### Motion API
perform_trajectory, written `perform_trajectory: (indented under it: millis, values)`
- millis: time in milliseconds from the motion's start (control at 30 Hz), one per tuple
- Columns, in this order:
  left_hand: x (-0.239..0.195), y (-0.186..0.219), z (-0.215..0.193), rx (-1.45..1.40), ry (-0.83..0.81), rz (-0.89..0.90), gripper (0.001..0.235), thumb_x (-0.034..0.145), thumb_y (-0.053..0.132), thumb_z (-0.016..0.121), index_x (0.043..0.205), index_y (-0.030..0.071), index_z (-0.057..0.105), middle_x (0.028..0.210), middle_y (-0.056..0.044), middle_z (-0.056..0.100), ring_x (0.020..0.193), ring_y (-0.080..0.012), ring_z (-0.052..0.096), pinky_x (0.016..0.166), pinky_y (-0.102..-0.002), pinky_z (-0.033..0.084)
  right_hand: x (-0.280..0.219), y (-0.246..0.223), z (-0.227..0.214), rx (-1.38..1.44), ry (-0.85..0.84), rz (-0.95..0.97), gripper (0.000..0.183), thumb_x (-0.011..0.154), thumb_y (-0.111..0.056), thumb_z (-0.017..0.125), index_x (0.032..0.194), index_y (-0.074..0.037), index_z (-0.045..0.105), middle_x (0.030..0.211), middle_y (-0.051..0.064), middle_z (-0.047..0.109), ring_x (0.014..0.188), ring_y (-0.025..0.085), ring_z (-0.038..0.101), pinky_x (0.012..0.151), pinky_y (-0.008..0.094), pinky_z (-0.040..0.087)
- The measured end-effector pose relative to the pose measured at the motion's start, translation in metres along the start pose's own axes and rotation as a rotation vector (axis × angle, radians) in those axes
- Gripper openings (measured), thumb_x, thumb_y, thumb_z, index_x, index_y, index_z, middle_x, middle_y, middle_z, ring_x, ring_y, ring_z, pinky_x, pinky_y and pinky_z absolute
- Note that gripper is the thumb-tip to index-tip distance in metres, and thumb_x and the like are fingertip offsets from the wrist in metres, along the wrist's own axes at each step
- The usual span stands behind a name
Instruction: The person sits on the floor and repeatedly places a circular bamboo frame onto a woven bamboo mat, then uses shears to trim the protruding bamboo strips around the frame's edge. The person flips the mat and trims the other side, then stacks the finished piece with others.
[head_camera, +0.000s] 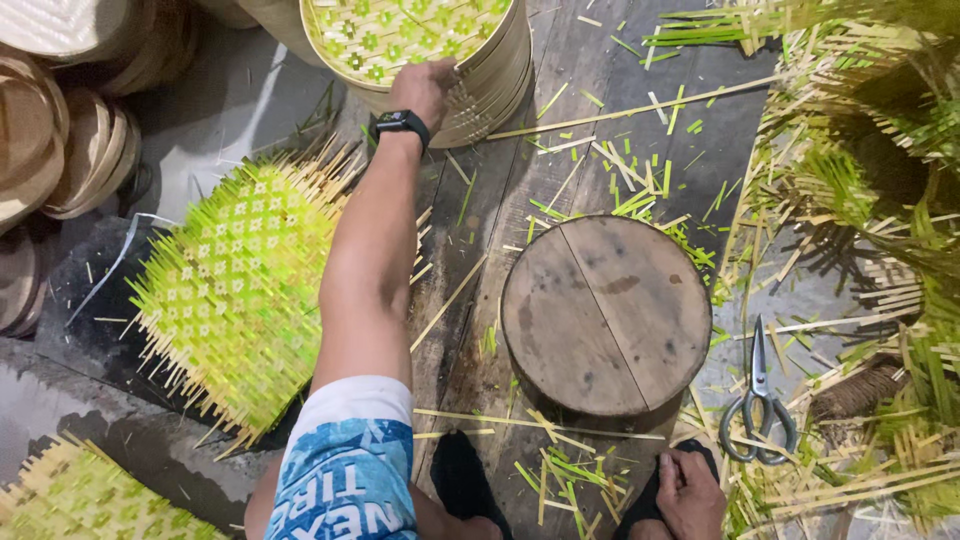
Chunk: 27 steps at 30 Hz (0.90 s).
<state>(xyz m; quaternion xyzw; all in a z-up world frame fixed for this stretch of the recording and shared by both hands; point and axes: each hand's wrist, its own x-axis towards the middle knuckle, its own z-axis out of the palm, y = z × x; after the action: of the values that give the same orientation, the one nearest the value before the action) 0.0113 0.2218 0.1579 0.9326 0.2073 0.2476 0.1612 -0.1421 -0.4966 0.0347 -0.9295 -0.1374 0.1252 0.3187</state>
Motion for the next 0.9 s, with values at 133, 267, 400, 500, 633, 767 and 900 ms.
perform_trajectory:
  millis: [133, 267, 400, 500, 633, 767, 900]
  values:
    - [-0.01, -0.001, -0.002, 0.246, 0.108, 0.242, 0.033, 0.084, 0.0, 0.063, 0.111, 0.012, 0.079, 0.099, -0.013, 0.078, 0.088, -0.0353, 0.073, 0.09, -0.051, 0.05, 0.0, 0.0, -0.001, 0.019, 0.015, -0.008, 0.01, 0.09, -0.018, 0.072, 0.097, -0.011, 0.072, 0.077, 0.009, 0.061, 0.059, 0.021, 0.061, 0.06, 0.035, 0.05]
    - [-0.01, 0.002, 0.005, 0.206, 0.033, 0.065, 0.038, 0.085, -0.001, 0.061, 0.117, 0.013, 0.077, 0.097, -0.012, 0.078, 0.083, -0.0288, 0.074, 0.095, -0.047, 0.05, -0.001, -0.003, -0.002, 0.034, 0.036, -0.037, 0.011, 0.089, -0.016, 0.072, 0.098, -0.009, 0.071, 0.079, 0.009, 0.061, 0.061, 0.02, 0.06, 0.06, 0.033, 0.05]
    - [-0.001, 0.005, 0.002, 0.068, 0.05, -0.109, 0.022, 0.098, 0.01, 0.065, 0.115, 0.018, 0.077, 0.097, -0.014, 0.076, 0.085, -0.0273, 0.075, 0.08, -0.039, 0.06, 0.0, -0.006, -0.004, 0.05, 0.026, -0.015, 0.009, 0.09, -0.015, 0.072, 0.098, -0.01, 0.073, 0.077, 0.008, 0.06, 0.058, 0.018, 0.059, 0.058, 0.032, 0.049]
    - [0.006, 0.002, -0.006, 0.375, -0.015, 0.086, 0.025, 0.102, 0.002, 0.059, 0.114, 0.014, 0.077, 0.092, -0.016, 0.076, 0.081, -0.0331, 0.073, 0.071, -0.046, 0.058, 0.001, -0.004, -0.003, 0.065, 0.027, -0.024, 0.011, 0.089, -0.016, 0.072, 0.098, -0.01, 0.073, 0.076, 0.008, 0.06, 0.057, 0.018, 0.059, 0.058, 0.031, 0.049]
    - [-0.003, -0.006, -0.007, 0.322, 0.042, 0.135, 0.025, 0.088, 0.001, 0.063, 0.103, 0.015, 0.077, 0.086, -0.013, 0.076, 0.078, -0.0328, 0.073, 0.068, -0.045, 0.058, -0.003, 0.004, 0.0, 0.048, -0.009, 0.057, 0.009, 0.09, -0.016, 0.073, 0.098, -0.011, 0.073, 0.071, 0.008, 0.057, 0.055, 0.018, 0.057, 0.057, 0.032, 0.049]
    - [-0.001, -0.008, 0.0, 0.183, 0.023, 0.135, 0.026, 0.085, 0.0, 0.066, 0.102, 0.017, 0.077, 0.086, -0.014, 0.075, 0.078, -0.0342, 0.073, 0.067, -0.044, 0.057, 0.001, 0.01, 0.005, 0.06, 0.023, 0.047, 0.01, 0.089, -0.016, 0.074, 0.098, -0.013, 0.073, 0.069, 0.007, 0.055, 0.054, 0.018, 0.054, 0.055, 0.033, 0.047]
    - [-0.005, -0.013, 0.002, 0.233, -0.106, 0.072, 0.025, 0.083, 0.001, 0.07, 0.103, 0.015, 0.076, 0.09, -0.013, 0.076, 0.085, -0.0355, 0.073, 0.074, -0.045, 0.057, -0.005, 0.013, 0.008, -0.004, 0.012, 0.014, 0.011, 0.089, -0.017, 0.075, 0.098, -0.012, 0.073, 0.071, 0.008, 0.056, 0.055, 0.018, 0.055, 0.056, 0.034, 0.047]
